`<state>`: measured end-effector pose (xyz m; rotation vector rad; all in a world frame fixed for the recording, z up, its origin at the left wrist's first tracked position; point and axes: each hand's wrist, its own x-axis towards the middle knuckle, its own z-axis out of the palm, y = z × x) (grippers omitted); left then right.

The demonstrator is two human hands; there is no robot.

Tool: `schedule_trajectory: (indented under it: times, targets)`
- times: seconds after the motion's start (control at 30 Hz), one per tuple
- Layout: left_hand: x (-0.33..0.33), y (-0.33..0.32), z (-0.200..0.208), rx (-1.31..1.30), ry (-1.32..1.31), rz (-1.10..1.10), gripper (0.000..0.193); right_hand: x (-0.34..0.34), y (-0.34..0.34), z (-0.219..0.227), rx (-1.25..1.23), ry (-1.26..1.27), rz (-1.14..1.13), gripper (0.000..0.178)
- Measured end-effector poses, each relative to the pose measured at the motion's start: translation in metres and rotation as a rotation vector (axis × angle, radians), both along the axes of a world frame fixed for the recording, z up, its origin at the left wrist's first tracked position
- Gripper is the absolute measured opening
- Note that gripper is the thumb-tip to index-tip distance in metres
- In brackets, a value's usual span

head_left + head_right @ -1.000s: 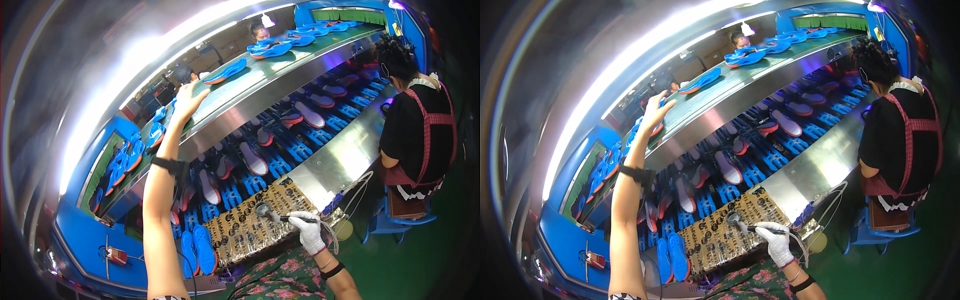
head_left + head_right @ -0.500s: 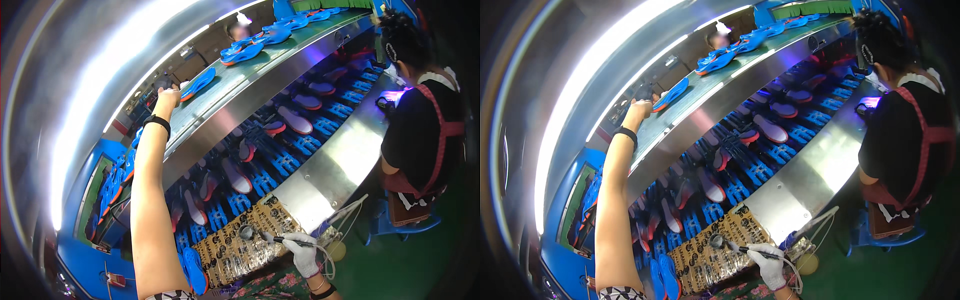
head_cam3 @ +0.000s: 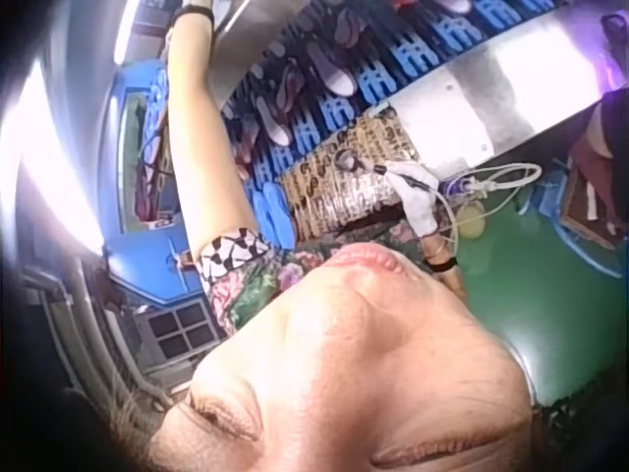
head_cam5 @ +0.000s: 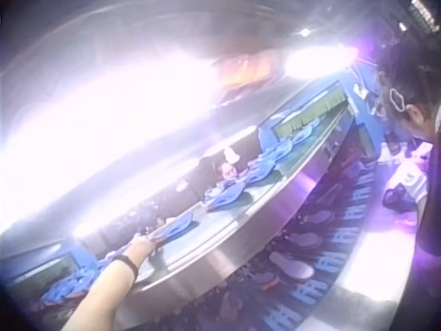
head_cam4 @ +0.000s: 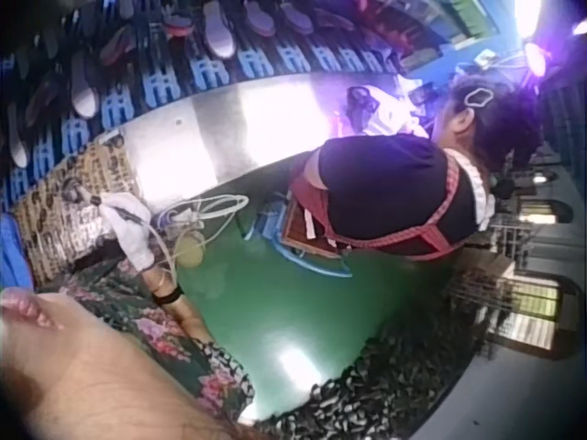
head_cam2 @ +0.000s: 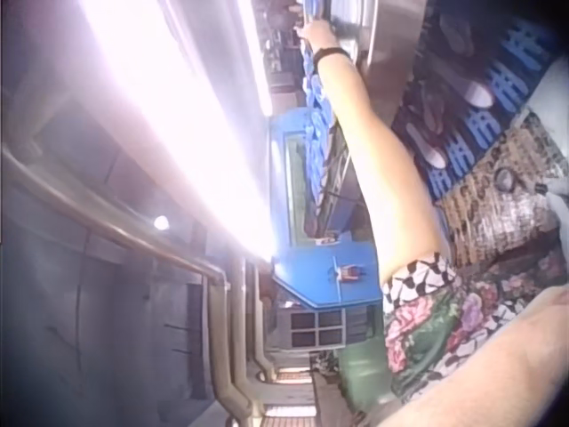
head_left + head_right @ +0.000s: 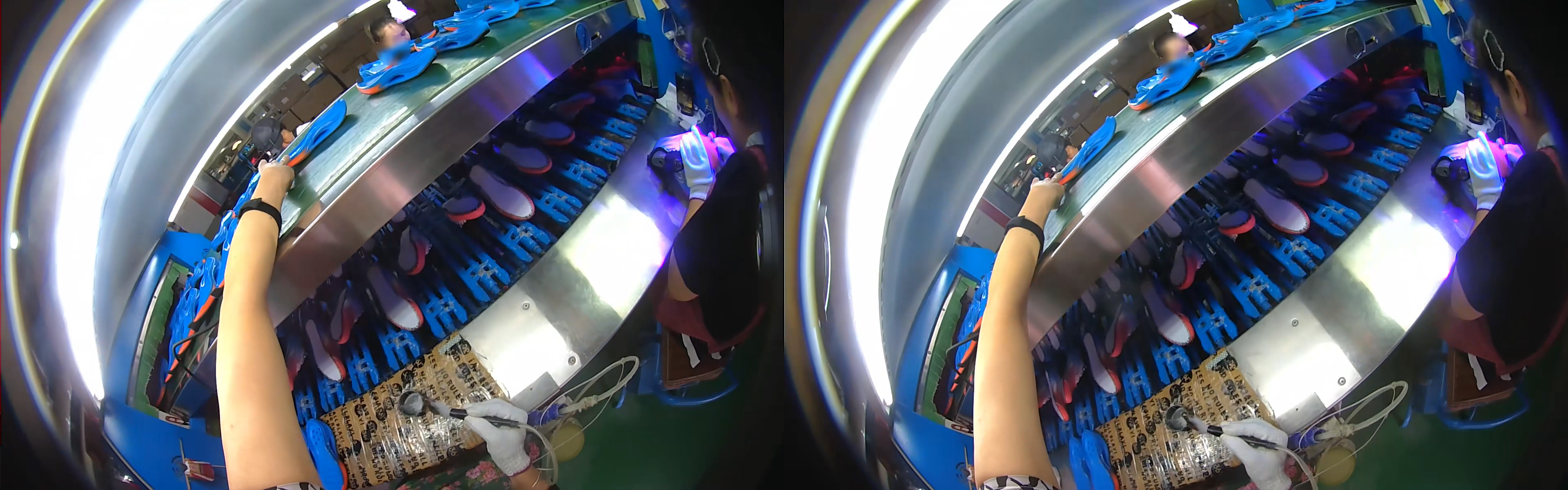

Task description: Applying adhesive to blue shoe soles with a brush and placing them onto a conveyor belt.

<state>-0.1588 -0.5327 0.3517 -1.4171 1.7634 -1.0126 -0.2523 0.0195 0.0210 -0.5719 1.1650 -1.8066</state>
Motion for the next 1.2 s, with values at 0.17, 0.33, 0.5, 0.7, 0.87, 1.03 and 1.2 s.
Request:
schedule_trajectory:
  times: [0.17, 0.33, 0.5, 0.7, 0.87, 1.03, 1.2]
  targets:
    - [0.038, 0.051, 0.046, 0.208, 0.358, -0.239, 0.052, 0.012, -0.001, -0.008, -0.086, 0.07, 0.065, 0.015]
    - [0.062, 0.139, 0.033, 0.321, 1.043, -0.714, 0.034, 0.031, -0.002, -0.019, -0.138, -0.017, 0.032, 0.015]
    - [0.119, 0.22, 0.004, 0.041, 2.13, -0.521, 0.032, 0.049, 0.013, -0.005, -0.142, -0.09, 0.042, 0.016]
    - [0.218, 0.327, -0.003, -0.58, 1.771, -1.241, 0.056, 0.078, 0.017, -0.008, -0.161, -0.189, 0.075, 0.015]
    - [0.236, 0.41, -0.058, -0.1, 2.391, -0.955, 0.078, 0.079, 0.012, -0.013, -0.171, -0.153, 0.062, 0.016]
    - [0.249, 0.455, -0.198, 0.325, 2.505, -0.579, 0.059, 0.087, 0.007, 0.017, -0.185, -0.206, 0.054, 0.015]
    - [0.241, 0.496, -0.319, 0.743, 2.784, 0.174, 0.031, 0.102, 0.011, 0.039, -0.254, -0.311, 0.103, 0.016]
